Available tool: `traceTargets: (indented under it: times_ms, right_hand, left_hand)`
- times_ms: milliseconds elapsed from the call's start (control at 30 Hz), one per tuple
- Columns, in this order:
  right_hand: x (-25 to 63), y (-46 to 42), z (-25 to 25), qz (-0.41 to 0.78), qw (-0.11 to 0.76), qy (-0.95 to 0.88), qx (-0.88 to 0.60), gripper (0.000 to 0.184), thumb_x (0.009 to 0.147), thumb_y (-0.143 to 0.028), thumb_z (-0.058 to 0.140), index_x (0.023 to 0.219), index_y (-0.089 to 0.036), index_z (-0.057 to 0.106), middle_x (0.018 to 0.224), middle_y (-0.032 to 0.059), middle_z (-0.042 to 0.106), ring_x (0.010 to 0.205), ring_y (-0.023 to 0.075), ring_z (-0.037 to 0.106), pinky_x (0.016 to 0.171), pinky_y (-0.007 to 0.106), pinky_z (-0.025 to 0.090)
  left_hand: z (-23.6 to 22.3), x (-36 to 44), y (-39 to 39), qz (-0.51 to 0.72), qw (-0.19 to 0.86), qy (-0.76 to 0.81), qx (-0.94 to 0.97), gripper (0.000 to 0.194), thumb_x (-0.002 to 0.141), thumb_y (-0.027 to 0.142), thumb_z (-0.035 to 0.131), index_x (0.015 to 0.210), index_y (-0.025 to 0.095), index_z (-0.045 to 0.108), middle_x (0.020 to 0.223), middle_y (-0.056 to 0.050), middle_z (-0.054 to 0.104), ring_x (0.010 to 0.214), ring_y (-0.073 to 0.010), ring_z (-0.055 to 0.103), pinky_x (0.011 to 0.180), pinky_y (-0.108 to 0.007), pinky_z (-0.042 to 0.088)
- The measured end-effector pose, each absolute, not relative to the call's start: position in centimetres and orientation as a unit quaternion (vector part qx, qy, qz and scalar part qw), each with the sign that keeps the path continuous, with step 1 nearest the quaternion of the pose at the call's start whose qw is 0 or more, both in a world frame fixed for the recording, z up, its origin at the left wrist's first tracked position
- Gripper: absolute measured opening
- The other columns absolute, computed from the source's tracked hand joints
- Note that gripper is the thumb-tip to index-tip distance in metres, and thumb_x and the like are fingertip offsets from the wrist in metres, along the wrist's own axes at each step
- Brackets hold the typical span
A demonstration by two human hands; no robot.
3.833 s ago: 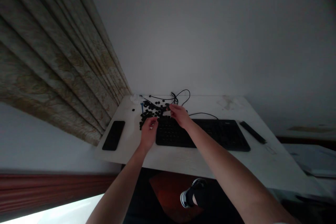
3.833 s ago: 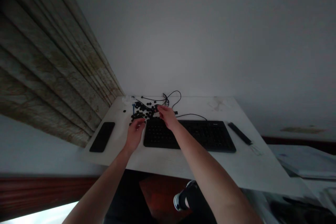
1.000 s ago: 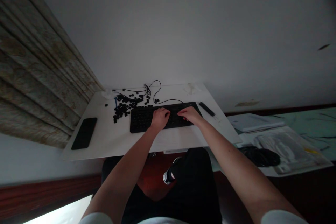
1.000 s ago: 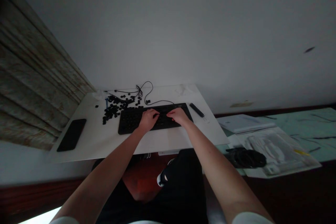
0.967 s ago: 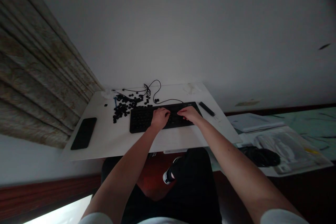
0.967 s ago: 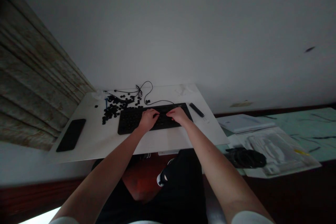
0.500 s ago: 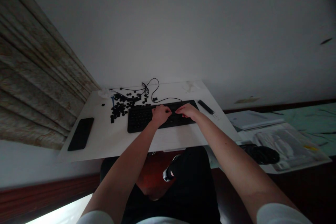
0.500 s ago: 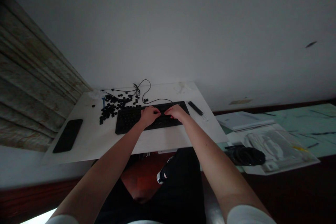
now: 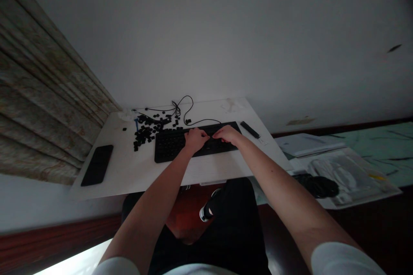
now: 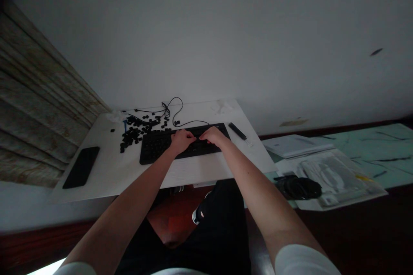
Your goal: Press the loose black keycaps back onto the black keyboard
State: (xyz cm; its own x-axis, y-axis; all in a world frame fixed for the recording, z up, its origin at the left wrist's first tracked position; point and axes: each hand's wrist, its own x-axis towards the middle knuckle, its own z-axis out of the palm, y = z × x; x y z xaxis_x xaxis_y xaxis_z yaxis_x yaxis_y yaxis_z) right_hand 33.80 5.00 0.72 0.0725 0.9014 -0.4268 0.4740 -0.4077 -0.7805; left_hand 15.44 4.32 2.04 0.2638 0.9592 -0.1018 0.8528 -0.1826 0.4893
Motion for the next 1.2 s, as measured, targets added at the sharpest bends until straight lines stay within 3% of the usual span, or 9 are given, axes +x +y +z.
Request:
traceTargets:
  times_ms: [367, 633, 833, 1000, 1200]
  right_hand:
    - [33.1, 4.1, -0.1, 0.395, 0.256, -0.539, -0.698, 0.019, 0.062, -0.022, 0.085, 0.058, -0.015, 0.068, 0.048, 0.0002, 0.058, 0.042, 0.0092, 0.045, 0.042, 0.023, 0.032]
    - [33.2, 3.9, 0.4, 0.334, 0.183, -0.603, -0.701, 0.019, 0.074, -0.028, 0.079, 0.064, -0.016, 0.067, 0.048, -0.0011, 0.057, 0.042, 0.0108, 0.050, 0.045, 0.024, 0.034]
    - [33.0, 4.0, 0.9, 0.314, 0.140, -0.628, -0.698, 0.017, 0.074, -0.023, 0.080, 0.069, -0.016, 0.065, 0.056, -0.0010, 0.062, 0.046, 0.0111, 0.054, 0.048, 0.023, 0.037]
    - [33.2, 4.2, 0.7, 0.369, 0.168, -0.604, -0.686, 0.016, 0.074, -0.022, 0.081, 0.072, -0.016, 0.065, 0.056, -0.0016, 0.062, 0.043, 0.0104, 0.054, 0.045, 0.022, 0.036]
    - [34.3, 3.3, 0.0, 0.395, 0.271, -0.580, -0.659, 0.014, 0.092, -0.025, 0.060, 0.086, -0.016, 0.067, 0.061, -0.0009, 0.062, 0.045, 0.0095, 0.055, 0.043, 0.020, 0.036]
  left_hand:
    - [2.4, 15.6, 4.2, 0.093, 0.235, 0.599, 0.760, 0.020, 0.086, 0.042, 0.065, 0.094, 0.028, 0.076, 0.115, -0.007, 0.069, 0.116, -0.0301, 0.055, 0.098, -0.046, 0.037]
    - [2.4, 15.9, 4.7, 0.064, 0.234, 0.599, 0.763, 0.019, 0.085, 0.043, 0.067, 0.094, 0.028, 0.076, 0.117, -0.007, 0.069, 0.118, -0.0318, 0.054, 0.098, -0.048, 0.038]
    - [2.0, 16.0, 4.8, 0.058, 0.212, 0.594, 0.774, 0.019, 0.084, 0.043, 0.068, 0.094, 0.027, 0.075, 0.121, -0.008, 0.066, 0.119, -0.0336, 0.053, 0.097, -0.051, 0.038]
    - [1.6, 15.4, 5.3, 0.072, 0.239, 0.587, 0.770, 0.017, 0.086, 0.040, 0.065, 0.094, 0.028, 0.075, 0.115, -0.007, 0.069, 0.115, -0.0312, 0.055, 0.095, -0.048, 0.039]
    - [1.3, 14.5, 5.8, 0.106, 0.282, 0.571, 0.764, 0.022, 0.088, 0.022, 0.061, 0.102, 0.029, 0.076, 0.101, -0.003, 0.074, 0.103, -0.0250, 0.063, 0.095, -0.042, 0.040]
